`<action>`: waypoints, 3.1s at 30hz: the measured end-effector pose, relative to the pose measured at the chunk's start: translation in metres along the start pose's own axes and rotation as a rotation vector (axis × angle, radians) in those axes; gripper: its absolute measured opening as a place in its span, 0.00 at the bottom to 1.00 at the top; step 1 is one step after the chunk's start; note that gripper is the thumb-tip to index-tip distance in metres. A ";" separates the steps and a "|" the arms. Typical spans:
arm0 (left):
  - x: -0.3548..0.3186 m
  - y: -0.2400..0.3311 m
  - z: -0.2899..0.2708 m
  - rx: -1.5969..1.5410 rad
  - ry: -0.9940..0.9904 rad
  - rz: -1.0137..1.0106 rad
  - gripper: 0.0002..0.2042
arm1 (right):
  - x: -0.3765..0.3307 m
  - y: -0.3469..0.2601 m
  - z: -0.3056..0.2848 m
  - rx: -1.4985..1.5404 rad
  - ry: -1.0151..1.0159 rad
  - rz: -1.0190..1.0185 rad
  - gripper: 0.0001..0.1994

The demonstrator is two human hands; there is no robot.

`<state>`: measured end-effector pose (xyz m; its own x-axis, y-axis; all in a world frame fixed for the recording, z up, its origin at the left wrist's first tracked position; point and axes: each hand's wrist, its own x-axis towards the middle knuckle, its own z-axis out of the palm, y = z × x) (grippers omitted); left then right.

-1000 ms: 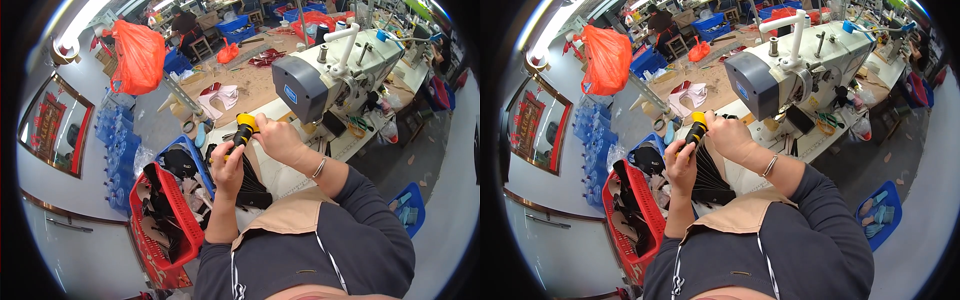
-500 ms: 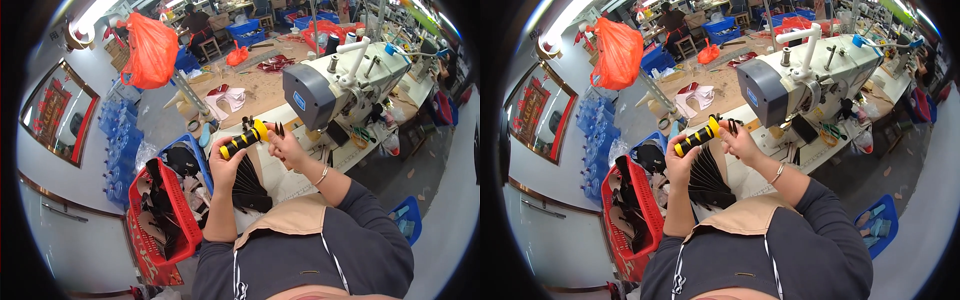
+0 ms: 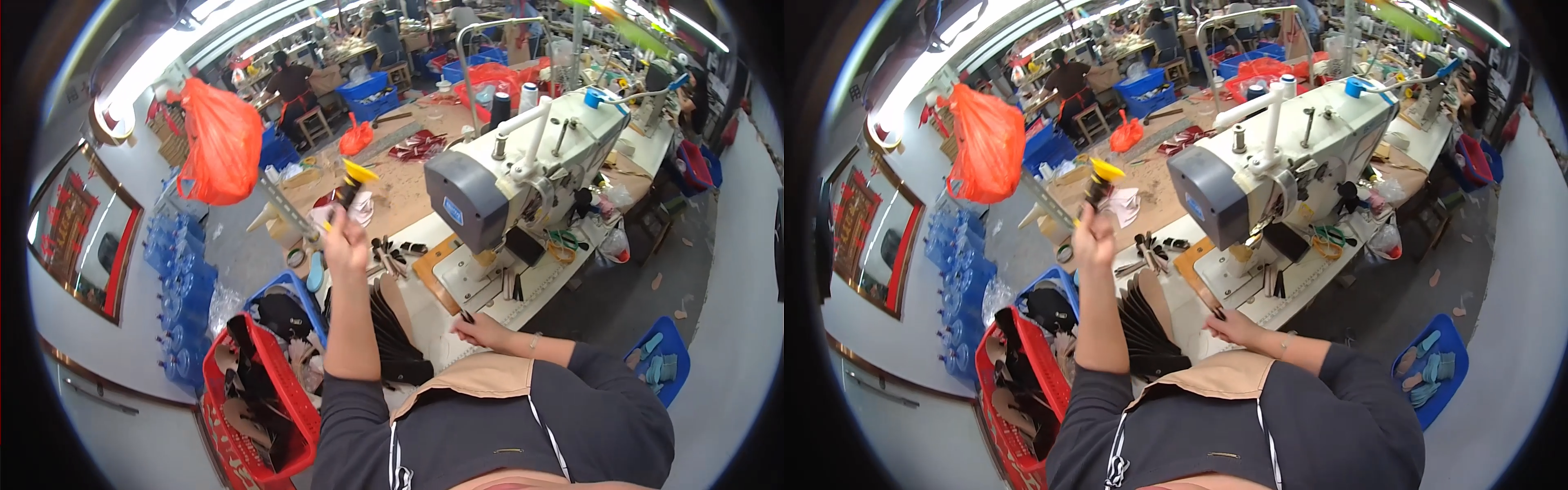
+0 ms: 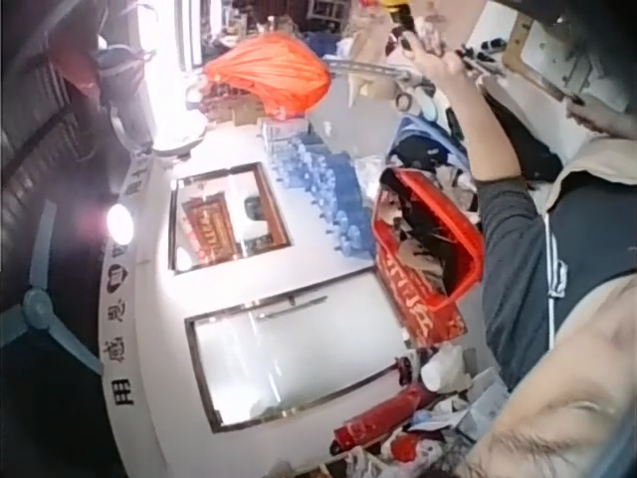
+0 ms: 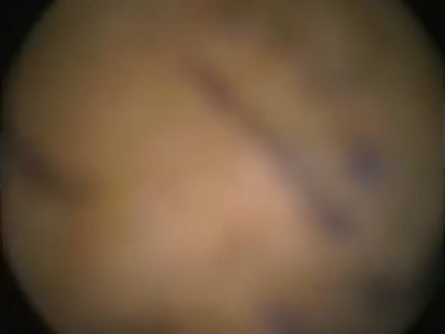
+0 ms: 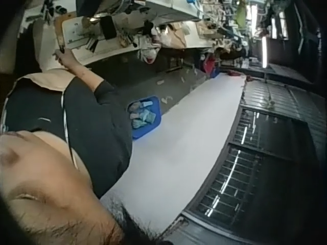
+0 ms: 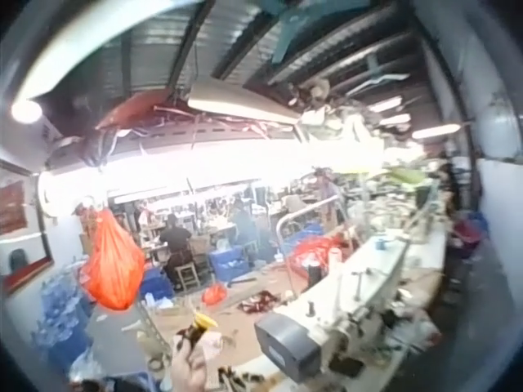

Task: Stitching together various components of a black high-heeled shoe using an industrial sewing machine.

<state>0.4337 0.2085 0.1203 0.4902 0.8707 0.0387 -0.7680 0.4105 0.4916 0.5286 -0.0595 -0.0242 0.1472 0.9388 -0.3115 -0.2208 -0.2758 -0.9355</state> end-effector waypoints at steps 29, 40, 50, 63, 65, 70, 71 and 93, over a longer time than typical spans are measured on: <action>0.135 -0.095 0.229 0.672 -0.344 -0.280 0.16 | -0.124 0.107 -0.110 0.446 0.947 0.236 0.05; 0.028 0.025 0.130 1.189 -0.646 0.010 0.15 | -0.132 -0.126 -0.079 -0.464 0.595 -0.657 0.03; -0.033 0.074 0.089 1.132 -0.494 0.107 0.12 | 0.044 -0.311 0.053 -0.942 0.077 -0.907 0.12; 0.008 -0.001 0.076 -0.381 -0.678 -0.249 0.12 | 0.048 -0.318 0.006 -0.943 0.272 -0.755 0.12; 0.011 -0.013 0.095 -0.098 -0.521 0.079 0.12 | 0.041 -0.318 0.001 -0.909 0.328 -0.727 0.12; 0.033 -0.021 0.108 0.565 -0.800 0.054 0.10 | 0.041 -0.320 -0.012 -1.230 0.609 -1.186 0.08; 0.038 -0.022 0.107 0.359 -0.867 -0.035 0.10 | 0.041 -0.320 -0.012 -1.050 0.539 -1.050 0.07; 0.054 -0.047 0.102 0.146 -0.319 0.304 0.08 | 0.053 -0.312 -0.041 -1.351 0.733 -0.880 0.11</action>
<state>0.5380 0.2085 0.1881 0.3716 0.8096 0.4544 -0.8415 0.0870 0.5331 0.6452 0.0680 0.2445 0.2171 0.7168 0.6626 0.9731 -0.1051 -0.2051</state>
